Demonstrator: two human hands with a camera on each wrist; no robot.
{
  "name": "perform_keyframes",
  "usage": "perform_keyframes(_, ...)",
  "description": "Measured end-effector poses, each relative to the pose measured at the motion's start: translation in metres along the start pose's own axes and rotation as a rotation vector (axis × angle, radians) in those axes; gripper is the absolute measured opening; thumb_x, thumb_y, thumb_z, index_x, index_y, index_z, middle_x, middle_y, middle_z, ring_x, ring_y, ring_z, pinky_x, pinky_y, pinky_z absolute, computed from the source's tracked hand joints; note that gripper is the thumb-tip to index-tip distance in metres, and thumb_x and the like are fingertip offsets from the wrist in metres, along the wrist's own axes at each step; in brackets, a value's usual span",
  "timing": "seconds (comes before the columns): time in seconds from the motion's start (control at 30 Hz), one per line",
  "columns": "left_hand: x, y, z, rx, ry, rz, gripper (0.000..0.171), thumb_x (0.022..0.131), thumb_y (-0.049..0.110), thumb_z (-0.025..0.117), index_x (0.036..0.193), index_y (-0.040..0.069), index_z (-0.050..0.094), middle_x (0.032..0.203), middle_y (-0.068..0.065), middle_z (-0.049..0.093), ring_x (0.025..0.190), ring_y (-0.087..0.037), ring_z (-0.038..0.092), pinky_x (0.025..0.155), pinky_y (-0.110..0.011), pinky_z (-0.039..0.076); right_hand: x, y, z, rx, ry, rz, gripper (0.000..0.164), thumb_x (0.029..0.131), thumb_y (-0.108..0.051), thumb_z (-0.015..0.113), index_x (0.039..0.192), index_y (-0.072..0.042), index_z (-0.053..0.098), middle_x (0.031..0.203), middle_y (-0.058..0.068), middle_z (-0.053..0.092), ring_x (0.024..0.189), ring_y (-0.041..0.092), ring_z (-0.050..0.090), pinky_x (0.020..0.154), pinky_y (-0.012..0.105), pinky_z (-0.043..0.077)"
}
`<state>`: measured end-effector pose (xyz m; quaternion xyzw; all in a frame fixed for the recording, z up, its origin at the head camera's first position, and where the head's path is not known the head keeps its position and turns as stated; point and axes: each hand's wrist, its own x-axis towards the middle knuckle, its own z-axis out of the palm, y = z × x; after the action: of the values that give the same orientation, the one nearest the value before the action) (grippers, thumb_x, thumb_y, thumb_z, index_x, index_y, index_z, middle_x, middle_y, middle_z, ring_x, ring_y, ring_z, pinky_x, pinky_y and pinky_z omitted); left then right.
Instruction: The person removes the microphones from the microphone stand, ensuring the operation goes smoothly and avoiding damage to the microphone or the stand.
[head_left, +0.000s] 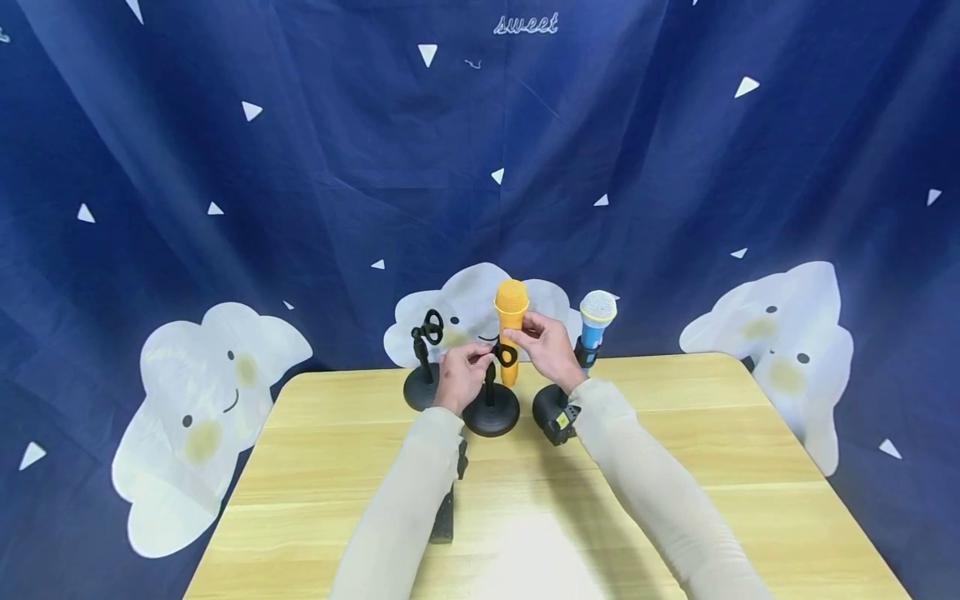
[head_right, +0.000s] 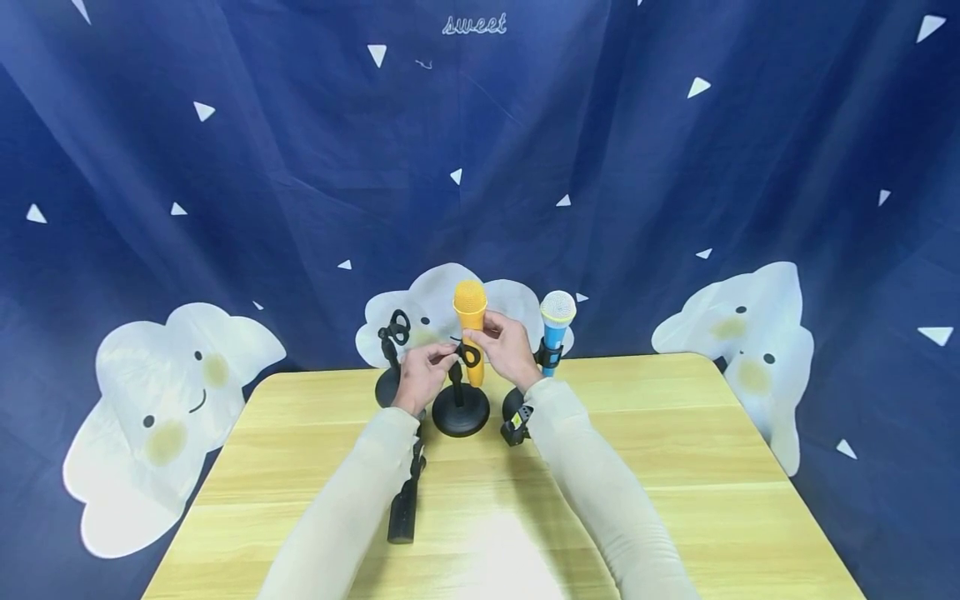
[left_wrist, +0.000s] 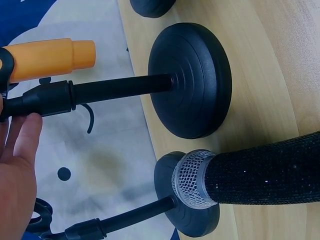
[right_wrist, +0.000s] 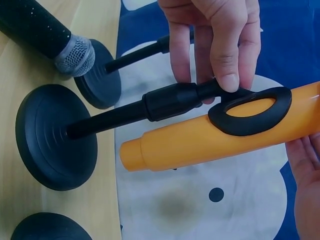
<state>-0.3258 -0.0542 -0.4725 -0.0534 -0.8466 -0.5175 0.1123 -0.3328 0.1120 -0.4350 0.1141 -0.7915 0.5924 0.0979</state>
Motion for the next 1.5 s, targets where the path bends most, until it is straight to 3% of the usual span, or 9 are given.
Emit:
perform_keyframes(0.33, 0.0001, 0.0007, -0.0010, 0.001, 0.011, 0.015, 0.017, 0.090, 0.005, 0.074, 0.107, 0.005, 0.078, 0.108, -0.009, 0.074, 0.098, -0.022, 0.072, 0.083, -0.032, 0.059, -0.0011, 0.0001, 0.0005, 0.041, 0.010, 0.010, 0.032, 0.090, -0.018, 0.077, 0.116, -0.001, 0.070, 0.107, 0.014, 0.073, 0.099, 0.027, 0.070, 0.092, 0.041, 0.055)
perform_keyframes(0.8, -0.0007, -0.0008, 0.0016, 0.014, 0.019, 0.003, 0.017, 0.091, 0.008, 0.074, 0.108, 0.007, 0.078, 0.108, -0.007, 0.074, 0.098, -0.021, 0.071, 0.084, -0.032, 0.059, -0.0032, -0.0018, 0.0027, -0.041, 0.026, -0.014, 0.028, 0.092, -0.024, 0.075, 0.112, -0.004, 0.071, 0.104, 0.012, 0.073, 0.096, 0.025, 0.069, 0.088, 0.041, 0.056)
perform_keyframes(1.5, -0.0011, 0.0015, 0.0005, 0.005, 0.013, 0.019, 0.016, 0.090, 0.006, 0.074, 0.105, 0.005, 0.078, 0.107, -0.008, 0.075, 0.096, -0.021, 0.072, 0.084, -0.032, 0.059, -0.0021, -0.0033, 0.0006, -0.045, 0.013, -0.017, 0.028, 0.092, -0.023, 0.074, 0.112, -0.003, 0.070, 0.104, 0.013, 0.073, 0.095, 0.026, 0.068, 0.090, 0.041, 0.055)
